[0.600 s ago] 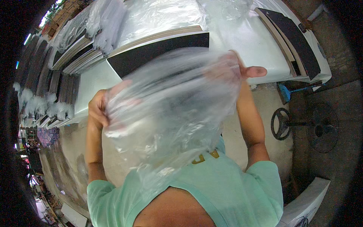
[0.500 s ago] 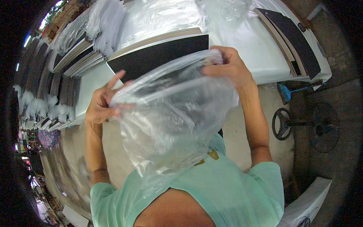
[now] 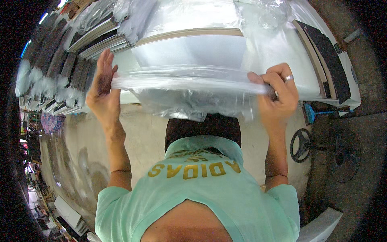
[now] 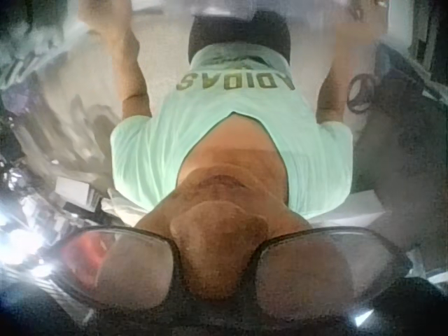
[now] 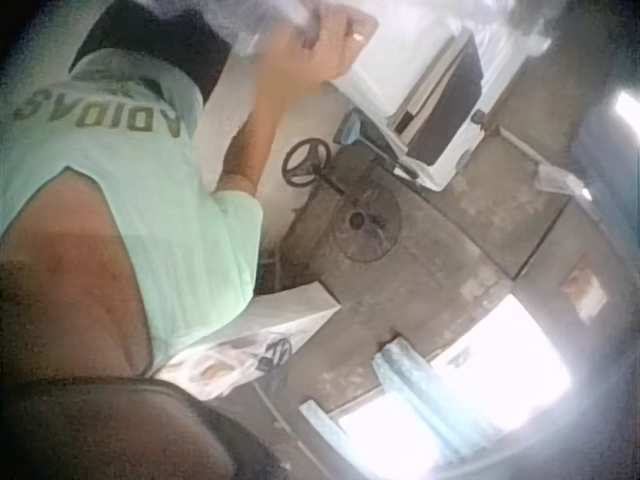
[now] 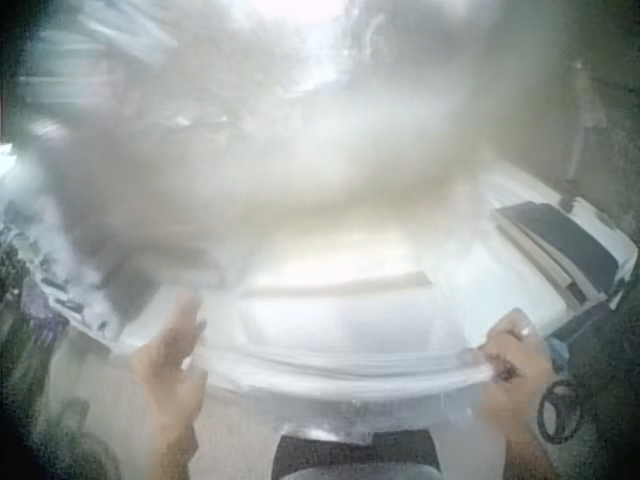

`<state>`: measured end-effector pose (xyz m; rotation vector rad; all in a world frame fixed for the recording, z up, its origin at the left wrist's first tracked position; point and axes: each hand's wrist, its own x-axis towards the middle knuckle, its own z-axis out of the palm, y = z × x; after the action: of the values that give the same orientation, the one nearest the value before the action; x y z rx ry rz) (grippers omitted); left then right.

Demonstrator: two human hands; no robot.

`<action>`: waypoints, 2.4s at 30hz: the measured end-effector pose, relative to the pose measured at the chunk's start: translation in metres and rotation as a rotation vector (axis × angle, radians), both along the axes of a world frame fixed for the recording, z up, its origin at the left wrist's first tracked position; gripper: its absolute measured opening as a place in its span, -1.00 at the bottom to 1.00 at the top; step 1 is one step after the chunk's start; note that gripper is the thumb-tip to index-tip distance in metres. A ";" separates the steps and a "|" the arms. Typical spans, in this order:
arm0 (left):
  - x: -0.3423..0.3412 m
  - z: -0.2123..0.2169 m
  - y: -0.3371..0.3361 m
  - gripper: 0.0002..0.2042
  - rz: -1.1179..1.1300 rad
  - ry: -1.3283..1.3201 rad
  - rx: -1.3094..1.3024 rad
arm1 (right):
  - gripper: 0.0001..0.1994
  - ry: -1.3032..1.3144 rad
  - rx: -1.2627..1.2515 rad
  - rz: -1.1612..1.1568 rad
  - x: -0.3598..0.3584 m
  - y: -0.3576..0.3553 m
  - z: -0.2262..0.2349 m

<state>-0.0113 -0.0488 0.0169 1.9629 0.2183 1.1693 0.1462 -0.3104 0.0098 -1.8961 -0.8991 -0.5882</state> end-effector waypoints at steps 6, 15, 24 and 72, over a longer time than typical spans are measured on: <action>-0.007 -0.014 0.042 -0.45 -0.791 0.298 -0.723 | -0.83 1.022 -0.193 0.602 0.032 -0.016 0.001; -0.029 -0.058 0.035 -0.11 -0.963 -0.009 -1.157 | -0.69 1.554 0.240 0.632 0.035 -0.018 -0.057; -0.058 -0.110 0.030 -0.03 -1.111 -0.438 -1.312 | -0.69 1.642 0.432 0.576 0.022 -0.006 -0.052; 0.097 -0.007 0.140 -0.46 -0.401 0.391 -0.226 | -0.60 -0.078 -0.475 0.549 0.250 0.158 -0.129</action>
<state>0.0861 0.0916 0.0103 1.9029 0.1408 0.4784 0.3960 -0.1521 -0.1191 -1.9096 -1.6483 -0.1153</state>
